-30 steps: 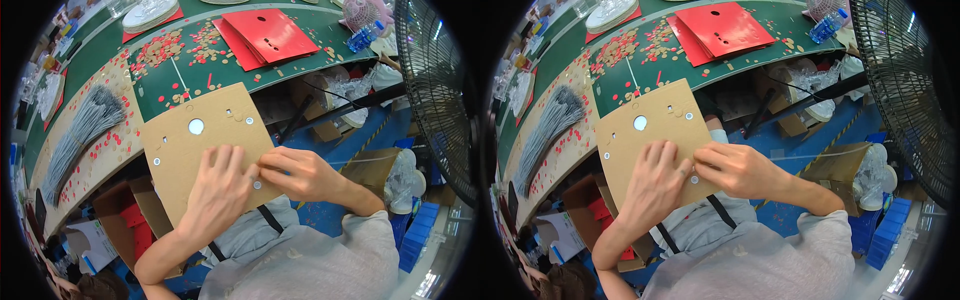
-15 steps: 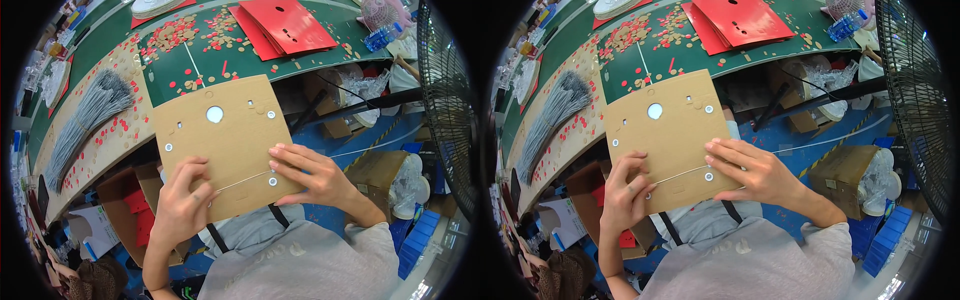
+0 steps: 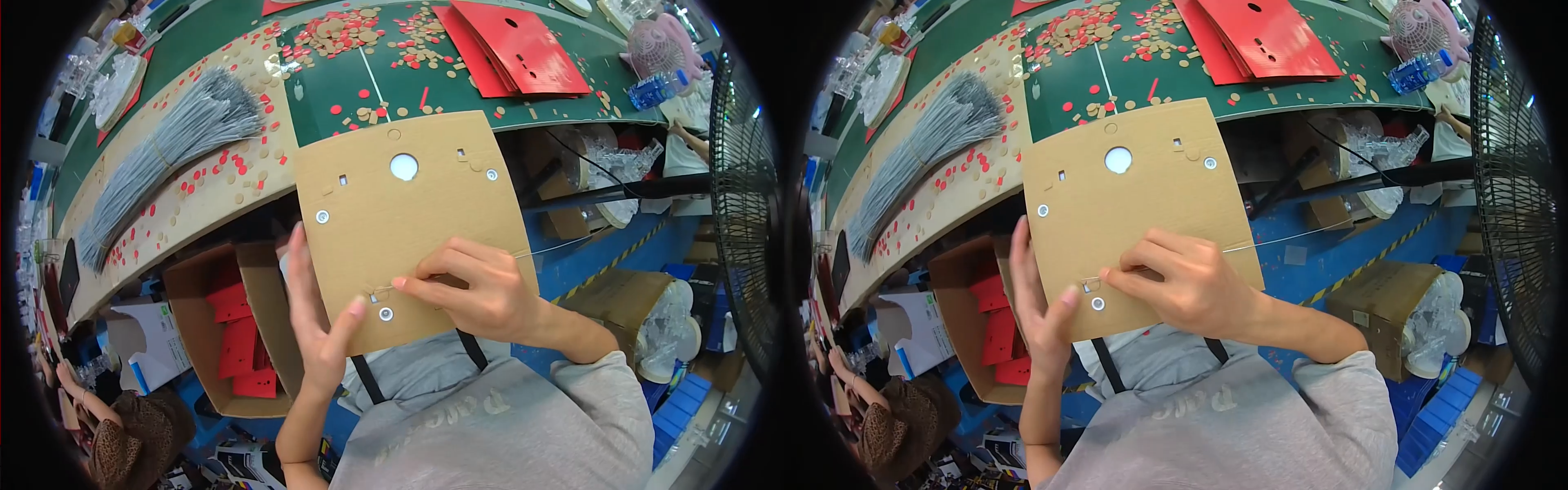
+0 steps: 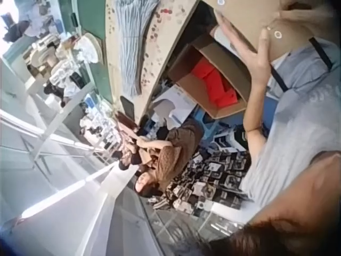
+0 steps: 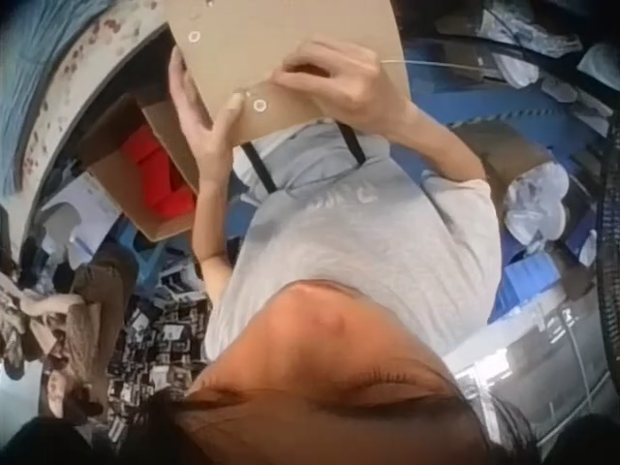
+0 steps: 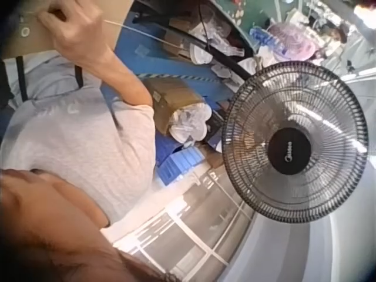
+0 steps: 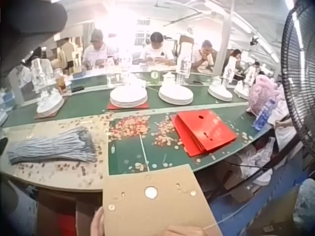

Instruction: Assembling lighting fixtures by attaching electrical wires and cardboard backing to the main housing.

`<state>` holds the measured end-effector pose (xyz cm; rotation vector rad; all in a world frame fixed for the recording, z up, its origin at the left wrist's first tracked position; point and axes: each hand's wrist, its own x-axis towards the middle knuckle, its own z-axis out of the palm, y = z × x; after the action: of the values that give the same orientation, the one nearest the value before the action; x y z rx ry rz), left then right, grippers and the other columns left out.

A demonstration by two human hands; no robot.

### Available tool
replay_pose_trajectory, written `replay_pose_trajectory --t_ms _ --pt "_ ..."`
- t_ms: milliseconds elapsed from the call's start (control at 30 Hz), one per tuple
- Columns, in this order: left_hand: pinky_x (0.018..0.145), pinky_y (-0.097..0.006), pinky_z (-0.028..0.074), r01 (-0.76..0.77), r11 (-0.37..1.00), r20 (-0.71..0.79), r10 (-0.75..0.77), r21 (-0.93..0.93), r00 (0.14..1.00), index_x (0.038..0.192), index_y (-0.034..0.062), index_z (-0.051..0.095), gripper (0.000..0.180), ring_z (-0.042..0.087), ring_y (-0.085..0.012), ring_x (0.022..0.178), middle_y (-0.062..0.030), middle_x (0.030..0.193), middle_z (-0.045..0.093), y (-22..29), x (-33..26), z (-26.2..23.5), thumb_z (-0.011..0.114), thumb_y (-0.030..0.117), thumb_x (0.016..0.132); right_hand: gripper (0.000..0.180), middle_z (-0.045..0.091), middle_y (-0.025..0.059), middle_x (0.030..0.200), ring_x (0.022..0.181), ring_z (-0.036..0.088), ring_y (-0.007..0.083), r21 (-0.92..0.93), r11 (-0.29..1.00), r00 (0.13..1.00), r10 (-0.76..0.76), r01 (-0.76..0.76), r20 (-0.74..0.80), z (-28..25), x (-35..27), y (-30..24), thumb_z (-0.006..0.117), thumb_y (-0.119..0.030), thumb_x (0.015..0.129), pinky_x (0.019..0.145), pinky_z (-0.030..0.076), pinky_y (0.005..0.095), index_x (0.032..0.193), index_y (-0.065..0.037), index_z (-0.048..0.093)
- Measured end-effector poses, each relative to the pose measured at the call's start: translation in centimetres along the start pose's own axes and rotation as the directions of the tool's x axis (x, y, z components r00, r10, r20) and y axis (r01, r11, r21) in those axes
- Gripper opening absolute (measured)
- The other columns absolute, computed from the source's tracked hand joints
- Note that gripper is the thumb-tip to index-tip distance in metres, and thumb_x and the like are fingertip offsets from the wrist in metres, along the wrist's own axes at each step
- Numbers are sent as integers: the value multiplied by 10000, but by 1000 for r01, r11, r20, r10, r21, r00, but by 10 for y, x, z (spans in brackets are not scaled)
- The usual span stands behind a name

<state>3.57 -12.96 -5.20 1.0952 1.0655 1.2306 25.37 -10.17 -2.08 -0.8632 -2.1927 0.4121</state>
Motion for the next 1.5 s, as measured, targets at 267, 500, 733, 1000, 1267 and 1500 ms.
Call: replay_pose_trajectory --t_ms 267,500,733,1000,1267,1500 --pt "1184 -390 349 141 955 -76 -166 -263 983 1655 77 103 1043 413 -280 1452 -174 1620 335 1 -7 14 672 89 781 462 604 64 846 712 592 199 5 979 957 -198 202 213 -11 10 4 721 -3 611 571 513 322 1071 5 760" --pt "1183 -391 356 100 950 -92 -133 -297 987 1646 52 148 1014 418 -271 1450 -171 1633 314 -5 -10 17 680 54 784 469 585 84 903 763 579 207 -219 948 932 -153 232 329 -13 18 -2 694 -63 675 636 520 329 1130 40 731" --pt "1197 -395 337 87 956 -120 -124 -279 985 1640 23 167 1001 392 -270 1472 -173 1663 261 -3 -11 21 668 60 774 480 578 99 927 782 571 213 -246 931 894 -145 268 425 -23 15 -16 669 -70 711 667 500 327 1162 91 705" --pt "1197 -394 335 92 966 -138 -128 -243 982 1641 31 169 996 382 -268 1478 -176 1667 250 -2 -14 26 627 42 757 512 586 122 941 810 572 221 -302 881 830 -159 363 535 -28 14 -26 675 -76 719 678 488 331 1185 134 683" --pt "1197 -384 328 78 973 -157 -114 -216 981 1644 35 159 1002 374 -263 1480 -168 1667 254 -1 -14 29 605 32 747 550 599 131 966 839 569 220 -307 838 778 -202 452 595 -27 15 -27 677 -94 739 688 498 334 1232 150 662" --pt "1192 -382 334 75 963 -133 -112 -259 985 1647 39 143 996 392 -258 1466 -165 1651 287 -3 -13 29 606 11 765 515 594 130 950 796 568 222 -321 842 818 -218 433 533 -20 13 -28 680 -72 709 662 495 311 1174 147 682"
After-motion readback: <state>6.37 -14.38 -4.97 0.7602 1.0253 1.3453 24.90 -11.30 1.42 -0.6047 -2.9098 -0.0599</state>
